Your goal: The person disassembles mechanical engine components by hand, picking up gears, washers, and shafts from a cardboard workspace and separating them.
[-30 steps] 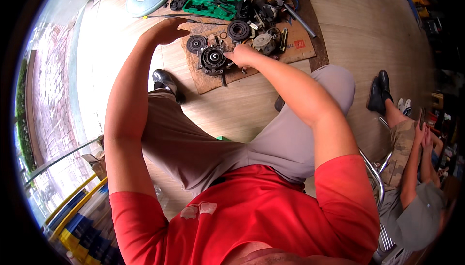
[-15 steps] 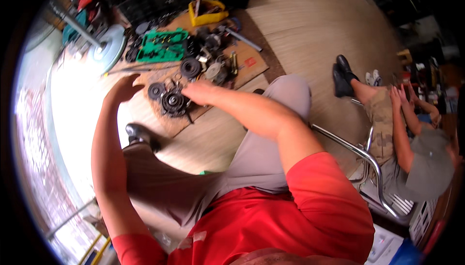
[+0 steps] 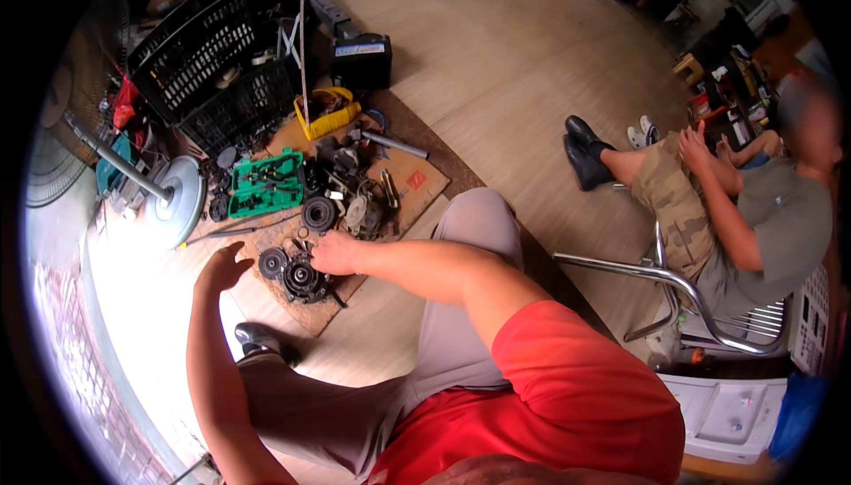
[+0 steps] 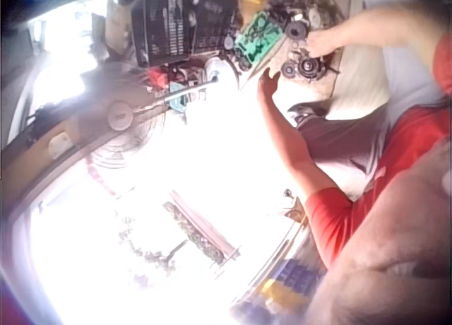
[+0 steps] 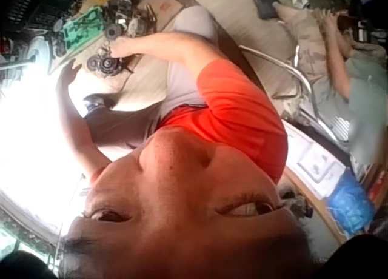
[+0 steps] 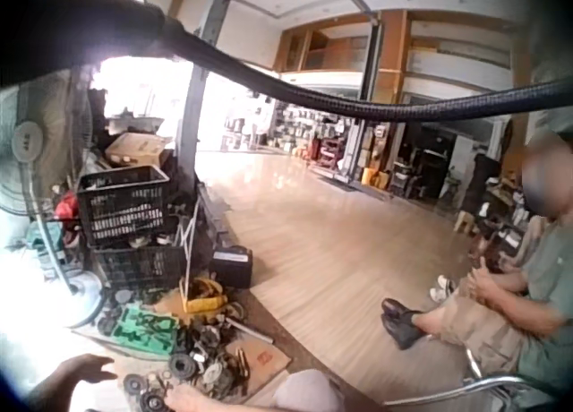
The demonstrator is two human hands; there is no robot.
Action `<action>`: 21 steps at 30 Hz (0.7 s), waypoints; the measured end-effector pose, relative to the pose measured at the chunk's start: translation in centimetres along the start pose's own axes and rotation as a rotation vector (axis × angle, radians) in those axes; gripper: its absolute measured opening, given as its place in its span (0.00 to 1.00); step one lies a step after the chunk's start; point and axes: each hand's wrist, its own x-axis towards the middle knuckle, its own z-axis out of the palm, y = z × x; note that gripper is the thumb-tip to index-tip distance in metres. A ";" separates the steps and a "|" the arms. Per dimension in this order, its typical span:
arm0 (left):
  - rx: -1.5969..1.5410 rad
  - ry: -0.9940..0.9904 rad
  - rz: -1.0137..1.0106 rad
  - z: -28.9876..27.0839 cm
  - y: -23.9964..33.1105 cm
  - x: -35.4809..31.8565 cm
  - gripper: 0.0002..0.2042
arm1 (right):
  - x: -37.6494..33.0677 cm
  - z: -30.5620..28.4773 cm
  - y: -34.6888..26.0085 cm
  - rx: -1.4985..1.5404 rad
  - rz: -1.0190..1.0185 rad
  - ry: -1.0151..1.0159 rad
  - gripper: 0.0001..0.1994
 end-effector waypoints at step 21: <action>0.050 -0.006 0.004 -0.1 1.0 -0.2 0.32 | 0.2 2.6 0.8 0.091 0.101 0.075 0.11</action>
